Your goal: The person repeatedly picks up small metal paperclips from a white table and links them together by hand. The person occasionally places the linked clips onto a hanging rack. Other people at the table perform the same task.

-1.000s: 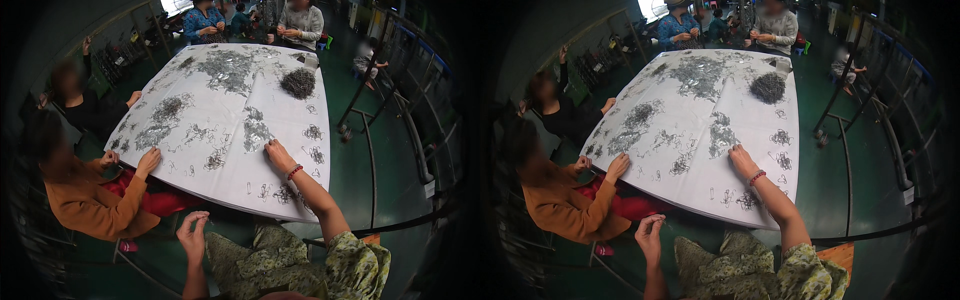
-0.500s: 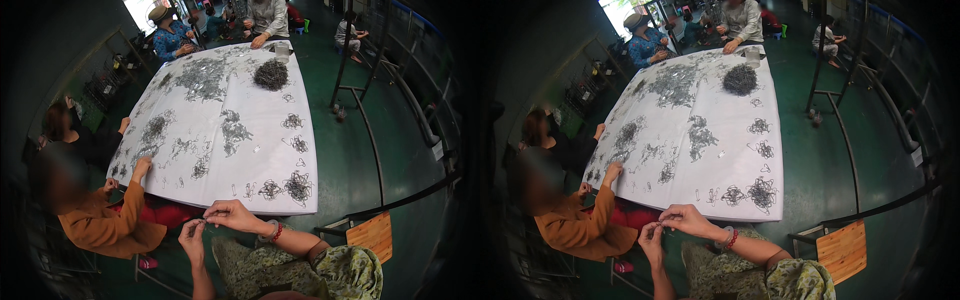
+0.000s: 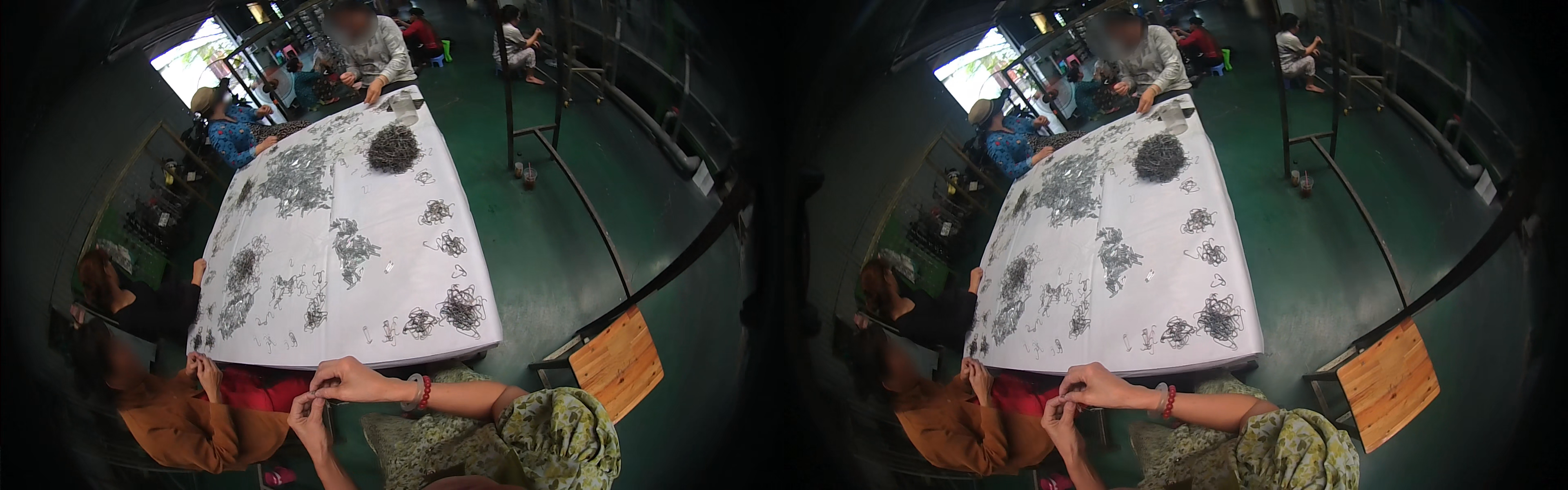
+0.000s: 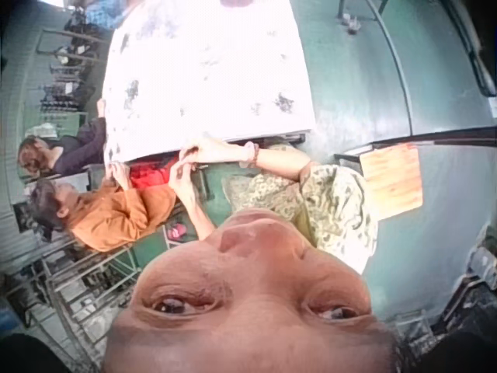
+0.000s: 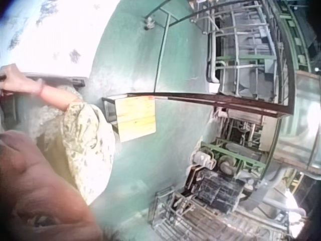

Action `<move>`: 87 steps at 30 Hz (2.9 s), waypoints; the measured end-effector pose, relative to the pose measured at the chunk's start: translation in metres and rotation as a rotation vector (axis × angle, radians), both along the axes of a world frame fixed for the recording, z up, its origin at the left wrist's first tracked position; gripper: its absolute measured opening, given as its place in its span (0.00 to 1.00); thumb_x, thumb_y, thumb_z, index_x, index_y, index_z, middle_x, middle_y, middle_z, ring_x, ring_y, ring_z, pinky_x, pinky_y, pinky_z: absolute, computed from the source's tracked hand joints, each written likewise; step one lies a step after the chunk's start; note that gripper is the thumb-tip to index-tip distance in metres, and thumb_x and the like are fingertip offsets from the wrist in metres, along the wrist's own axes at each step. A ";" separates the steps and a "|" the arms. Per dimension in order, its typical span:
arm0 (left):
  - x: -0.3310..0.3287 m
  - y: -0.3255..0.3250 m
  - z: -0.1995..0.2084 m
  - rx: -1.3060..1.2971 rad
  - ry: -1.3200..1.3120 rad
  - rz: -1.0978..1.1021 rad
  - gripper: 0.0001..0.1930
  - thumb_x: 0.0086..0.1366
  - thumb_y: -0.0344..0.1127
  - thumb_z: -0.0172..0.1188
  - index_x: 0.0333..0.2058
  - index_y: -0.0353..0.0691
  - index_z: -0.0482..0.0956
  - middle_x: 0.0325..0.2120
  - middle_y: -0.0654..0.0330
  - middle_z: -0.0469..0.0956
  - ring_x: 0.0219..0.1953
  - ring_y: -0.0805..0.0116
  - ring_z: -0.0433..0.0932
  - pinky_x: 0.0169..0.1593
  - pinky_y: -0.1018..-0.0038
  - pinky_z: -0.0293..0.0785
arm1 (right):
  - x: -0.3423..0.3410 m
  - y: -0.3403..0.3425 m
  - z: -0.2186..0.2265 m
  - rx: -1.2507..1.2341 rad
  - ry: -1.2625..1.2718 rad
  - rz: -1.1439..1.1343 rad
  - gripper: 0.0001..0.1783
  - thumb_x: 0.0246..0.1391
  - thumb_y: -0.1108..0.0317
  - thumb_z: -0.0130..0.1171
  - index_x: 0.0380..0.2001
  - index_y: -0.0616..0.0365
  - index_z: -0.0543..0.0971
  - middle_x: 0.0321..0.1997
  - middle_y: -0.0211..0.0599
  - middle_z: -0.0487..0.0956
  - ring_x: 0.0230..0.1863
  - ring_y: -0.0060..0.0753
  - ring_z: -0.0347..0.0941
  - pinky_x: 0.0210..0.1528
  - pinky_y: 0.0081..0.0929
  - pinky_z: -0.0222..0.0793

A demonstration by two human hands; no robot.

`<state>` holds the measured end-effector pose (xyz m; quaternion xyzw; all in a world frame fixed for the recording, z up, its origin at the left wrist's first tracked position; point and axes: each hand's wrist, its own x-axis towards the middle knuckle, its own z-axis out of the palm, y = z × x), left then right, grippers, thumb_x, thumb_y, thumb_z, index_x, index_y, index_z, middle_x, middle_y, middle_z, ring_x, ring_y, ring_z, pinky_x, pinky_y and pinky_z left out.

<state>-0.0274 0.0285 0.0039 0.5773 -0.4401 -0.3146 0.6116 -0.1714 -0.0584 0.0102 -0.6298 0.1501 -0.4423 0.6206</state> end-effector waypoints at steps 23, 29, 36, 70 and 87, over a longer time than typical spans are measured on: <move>0.046 0.001 -0.025 -0.002 0.226 -0.071 0.15 0.58 0.24 0.56 0.45 0.33 0.69 0.37 0.55 0.76 0.40 0.70 0.75 0.44 0.77 0.70 | 0.011 0.006 -0.011 -0.085 0.207 0.137 0.07 0.51 0.73 0.56 0.35 0.63 0.75 0.31 0.37 0.77 0.30 0.27 0.72 0.32 0.22 0.67; 0.072 -0.075 -0.036 0.087 -0.259 0.104 0.06 0.60 0.29 0.55 0.32 0.32 0.77 0.25 0.58 0.79 0.28 0.72 0.77 0.32 0.79 0.70 | -0.003 0.009 -0.019 0.028 0.354 0.237 0.06 0.52 0.73 0.57 0.34 0.62 0.76 0.31 0.35 0.76 0.32 0.27 0.72 0.33 0.21 0.66; 0.064 -0.184 -0.080 0.370 -0.904 0.073 0.12 0.58 0.36 0.58 0.31 0.31 0.72 0.29 0.50 0.73 0.35 0.54 0.73 0.36 0.61 0.71 | 0.001 0.012 -0.025 0.079 0.429 0.269 0.06 0.52 0.75 0.56 0.34 0.63 0.77 0.31 0.36 0.76 0.31 0.28 0.71 0.33 0.23 0.66; 0.082 -0.211 -0.078 0.271 -0.730 -0.238 0.10 0.57 0.21 0.43 0.38 0.28 0.65 0.31 0.37 0.71 0.35 0.39 0.72 0.39 0.54 0.69 | 0.030 -0.001 -0.036 0.030 0.345 0.297 0.06 0.51 0.75 0.56 0.34 0.62 0.76 0.31 0.37 0.76 0.31 0.30 0.72 0.33 0.24 0.66; 0.071 -0.221 -0.049 0.385 -0.760 -0.218 0.09 0.56 0.30 0.53 0.29 0.27 0.76 0.26 0.42 0.76 0.33 0.47 0.76 0.39 0.61 0.70 | 0.014 0.005 -0.047 0.029 0.207 0.245 0.07 0.51 0.74 0.56 0.36 0.61 0.75 0.35 0.37 0.76 0.37 0.34 0.74 0.38 0.27 0.70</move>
